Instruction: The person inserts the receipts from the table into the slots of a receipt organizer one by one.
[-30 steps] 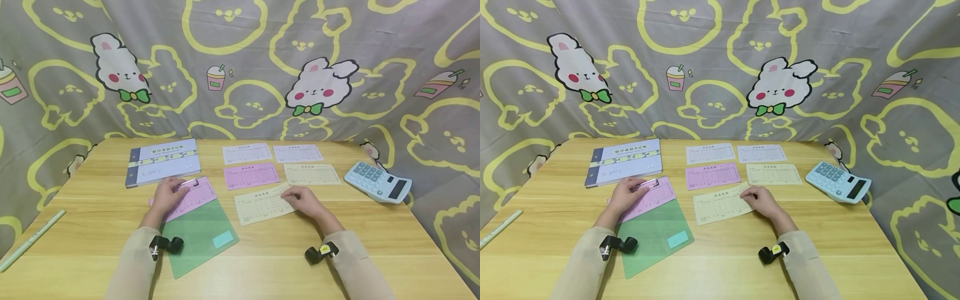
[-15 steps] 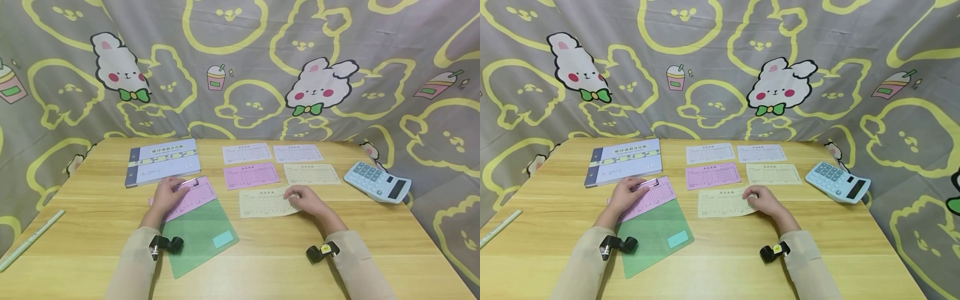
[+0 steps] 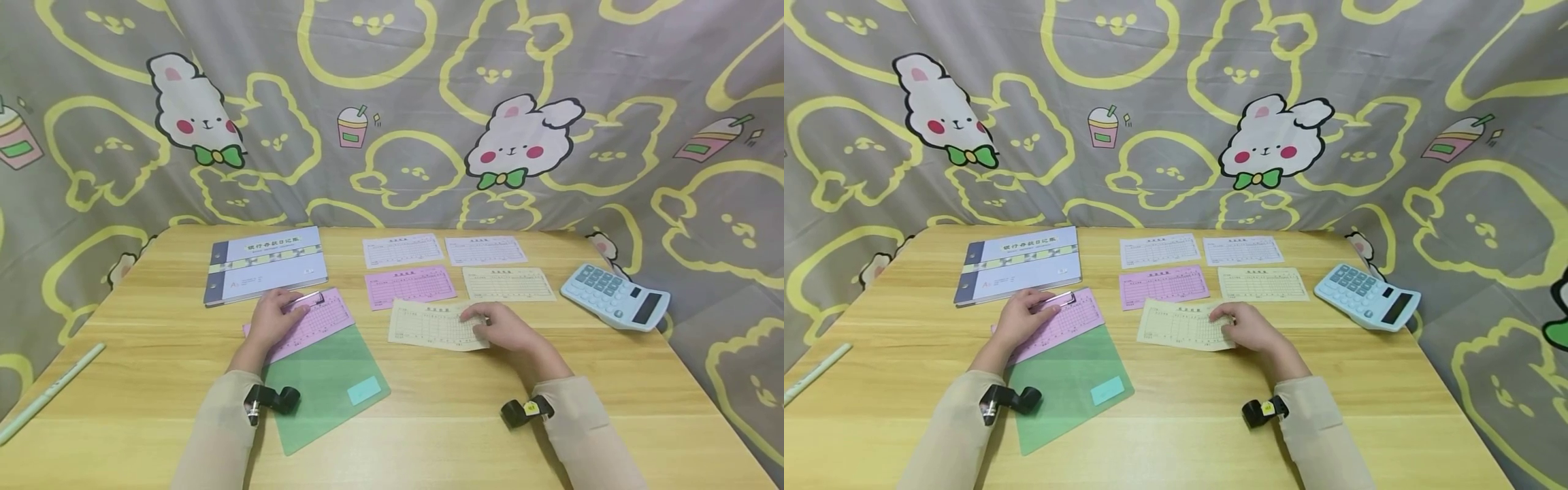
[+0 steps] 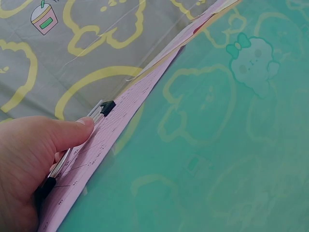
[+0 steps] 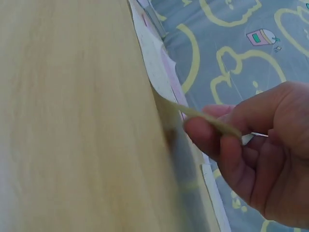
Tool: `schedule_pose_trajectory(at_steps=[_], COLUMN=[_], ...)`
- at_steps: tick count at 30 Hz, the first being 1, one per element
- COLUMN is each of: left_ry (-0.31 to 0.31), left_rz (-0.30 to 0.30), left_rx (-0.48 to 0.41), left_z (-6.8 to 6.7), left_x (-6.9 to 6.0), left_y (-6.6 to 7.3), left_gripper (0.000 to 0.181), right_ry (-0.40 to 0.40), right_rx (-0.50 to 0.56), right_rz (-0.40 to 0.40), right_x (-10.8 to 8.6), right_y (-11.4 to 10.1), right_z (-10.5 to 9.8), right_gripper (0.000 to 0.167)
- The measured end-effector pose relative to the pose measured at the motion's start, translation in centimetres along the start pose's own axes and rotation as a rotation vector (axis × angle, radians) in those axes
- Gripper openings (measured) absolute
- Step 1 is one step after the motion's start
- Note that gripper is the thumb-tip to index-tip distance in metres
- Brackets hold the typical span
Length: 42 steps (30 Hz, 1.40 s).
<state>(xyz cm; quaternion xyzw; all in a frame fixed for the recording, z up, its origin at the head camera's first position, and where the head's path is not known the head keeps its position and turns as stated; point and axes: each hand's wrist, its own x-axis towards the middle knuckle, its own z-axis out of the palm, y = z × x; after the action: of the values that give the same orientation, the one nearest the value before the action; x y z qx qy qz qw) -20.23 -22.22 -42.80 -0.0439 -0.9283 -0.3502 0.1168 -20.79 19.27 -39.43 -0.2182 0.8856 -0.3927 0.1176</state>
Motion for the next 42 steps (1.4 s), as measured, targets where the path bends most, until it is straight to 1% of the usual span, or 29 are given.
schedule_pose_trajectory(at_steps=[2,3,4,6,7,9,11,14,16,19,21,24,28,33,42], left_ry=[-0.004,-0.008,-0.010,-0.013,-0.014,-0.017,-0.012,-0.008,-0.006,-0.012,-0.013,-0.015,-0.020,-0.015,-0.020], left_rz=[-0.006,-0.008,-0.011,-0.016,-0.016,-0.014,-0.010,-0.004,-0.005,-0.005,-0.007,-0.007,-0.014,-0.018,-0.028], left_rx=[-0.002,-0.003,-0.003,-0.006,-0.006,-0.005,-0.007,-0.005,-0.004,-0.003,-0.004,-0.006,-0.008,-0.009,0.005], left_z=[0.0,0.0,0.0,0.0,0.0,0.0,0.0,0.0,0.0,0.0,0.0,0.0,0.0,-0.1,-0.1], left_x=[0.0,0.0,0.0,0.0,0.0,0.0,0.0,0.0,0.0,0.0,0.0,0.0,0.0,0.1,0.0], left_y=[0.0,0.0,0.0,0.0,0.0,0.0,0.0,0.0,0.0,0.1,0.1,0.1,0.1,0.1,0.2], left_gripper=[0.035,0.035,0.035,0.035,0.035,0.035,0.035,0.035,0.035,0.035,0.036,0.036,0.036,0.036,0.037], right_ry=[-0.003,0.004,0.014,0.043,0.062,0.098,0.120,0.138,0.145,0.155,0.153,0.145,0.144,0.140,0.077], right_rx=[-0.011,-0.025,-0.034,-0.048,-0.048,-0.036,0.016,0.111,0.181,0.289,0.368,0.458,0.481,0.491,0.604], right_rz=[0.006,-0.004,-0.020,-0.057,-0.084,-0.139,-0.181,-0.243,-0.282,-0.308,-0.299,-0.259,-0.204,-0.181,-0.141], right_x=[-0.1,-0.2,-0.2,-0.6,-0.9,-1.0,-1.1,-0.8,-0.8,-0.5,-0.1,0.7,2.0,3.4,5.3], right_y=[-0.3,-0.6,-0.8,-2.3,-3.1,-3.7,-4.4,-3.8,-4.2,-4.6,-4.9,-5.2,-5.4,-5.9,-6.9], right_z=[-0.1,-0.1,-0.2,-0.4,-0.6,-0.8,-1.0,-1.1,-1.0,-0.8,-0.4,0.5,1.9,3.6,5.9], right_gripper=[0.031,0.031,0.031,0.030,0.029,0.028,0.027,0.027,0.026,0.022,0.019,0.017,0.017,0.019,0.026])
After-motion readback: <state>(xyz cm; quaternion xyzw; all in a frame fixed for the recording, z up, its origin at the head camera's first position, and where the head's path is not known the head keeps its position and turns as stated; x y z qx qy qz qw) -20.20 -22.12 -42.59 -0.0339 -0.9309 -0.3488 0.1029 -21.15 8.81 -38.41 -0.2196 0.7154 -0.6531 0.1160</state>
